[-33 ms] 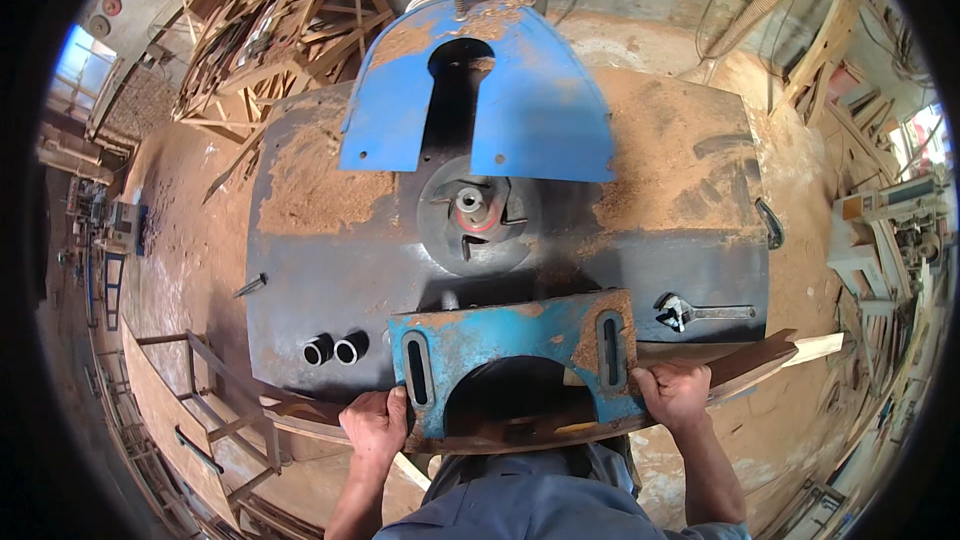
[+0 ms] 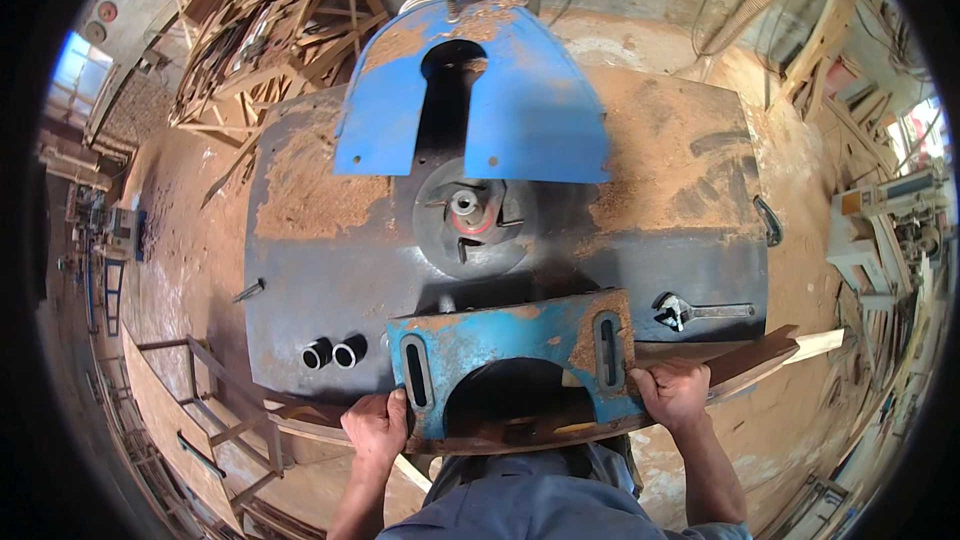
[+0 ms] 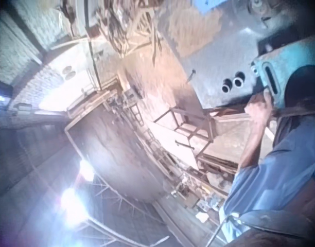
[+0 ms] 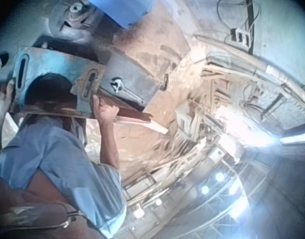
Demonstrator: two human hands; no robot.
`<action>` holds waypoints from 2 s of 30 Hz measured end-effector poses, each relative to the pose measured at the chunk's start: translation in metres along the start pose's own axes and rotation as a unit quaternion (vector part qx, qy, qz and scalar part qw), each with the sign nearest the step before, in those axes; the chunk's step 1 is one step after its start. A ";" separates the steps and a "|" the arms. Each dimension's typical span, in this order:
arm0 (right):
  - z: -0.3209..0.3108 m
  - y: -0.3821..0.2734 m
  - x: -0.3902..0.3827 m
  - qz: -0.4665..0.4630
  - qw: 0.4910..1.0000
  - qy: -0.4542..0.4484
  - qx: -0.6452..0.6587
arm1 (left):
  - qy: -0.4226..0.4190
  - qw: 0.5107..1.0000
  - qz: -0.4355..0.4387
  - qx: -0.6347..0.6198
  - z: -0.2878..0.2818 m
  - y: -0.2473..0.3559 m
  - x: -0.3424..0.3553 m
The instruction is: The person removes the protective guard from a woodworking shaper machine, uses a wrench to loosen the spindle nut, and replaces the existing cutter heads with different blades before securing the nut and reattaching the guard.
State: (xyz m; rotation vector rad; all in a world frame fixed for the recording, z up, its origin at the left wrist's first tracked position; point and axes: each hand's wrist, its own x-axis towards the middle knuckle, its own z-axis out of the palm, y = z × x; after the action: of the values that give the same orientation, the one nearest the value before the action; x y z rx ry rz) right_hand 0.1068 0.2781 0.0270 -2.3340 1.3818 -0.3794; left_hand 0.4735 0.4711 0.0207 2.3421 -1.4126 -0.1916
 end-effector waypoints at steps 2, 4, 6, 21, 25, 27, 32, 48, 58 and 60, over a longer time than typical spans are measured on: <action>-0.001 0.000 -0.003 -0.006 1.000 -0.001 -0.017 | -0.011 1.000 -0.001 -0.001 0.004 -0.001 -0.001; -0.002 -0.006 0.003 -0.005 0.999 -0.012 -0.029 | -0.014 1.000 0.012 -0.005 0.007 -0.005 0.002; -0.006 -0.007 0.007 -0.006 0.998 -0.047 -0.031 | -0.068 0.998 -0.016 0.000 0.001 -0.005 0.002; 0.078 -0.046 0.224 0.371 0.749 -0.268 0.479 | -0.200 0.968 -0.092 -0.121 0.083 0.017 0.272; 0.115 -0.045 0.246 0.447 0.676 -0.262 0.524 | -0.210 0.974 -0.065 -0.056 0.115 0.021 0.295; 0.121 -0.051 0.250 0.457 0.659 -0.247 0.544 | -0.239 0.970 -0.036 -0.021 0.124 0.018 0.305; 0.137 -0.055 0.245 0.455 0.666 -0.215 0.551 | -0.268 0.963 0.010 0.006 0.146 -0.001 0.315; 0.137 -0.064 0.241 0.466 0.650 -0.201 0.565 | -0.243 0.937 -0.150 -0.200 0.129 0.016 0.309; 0.141 -0.084 0.256 0.427 0.698 -0.106 0.564 | -0.273 0.932 -0.109 -0.210 0.108 0.007 0.289; 0.141 -0.086 0.268 0.406 0.706 -0.083 0.574 | -0.288 0.912 -0.143 -0.255 0.106 0.001 0.275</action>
State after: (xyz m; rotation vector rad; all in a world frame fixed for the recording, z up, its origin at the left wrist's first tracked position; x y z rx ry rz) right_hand 0.3604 0.1081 -0.0498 -0.6305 1.3133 -0.5073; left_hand 0.5710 0.2025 -0.0518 2.0953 -1.0405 -1.2626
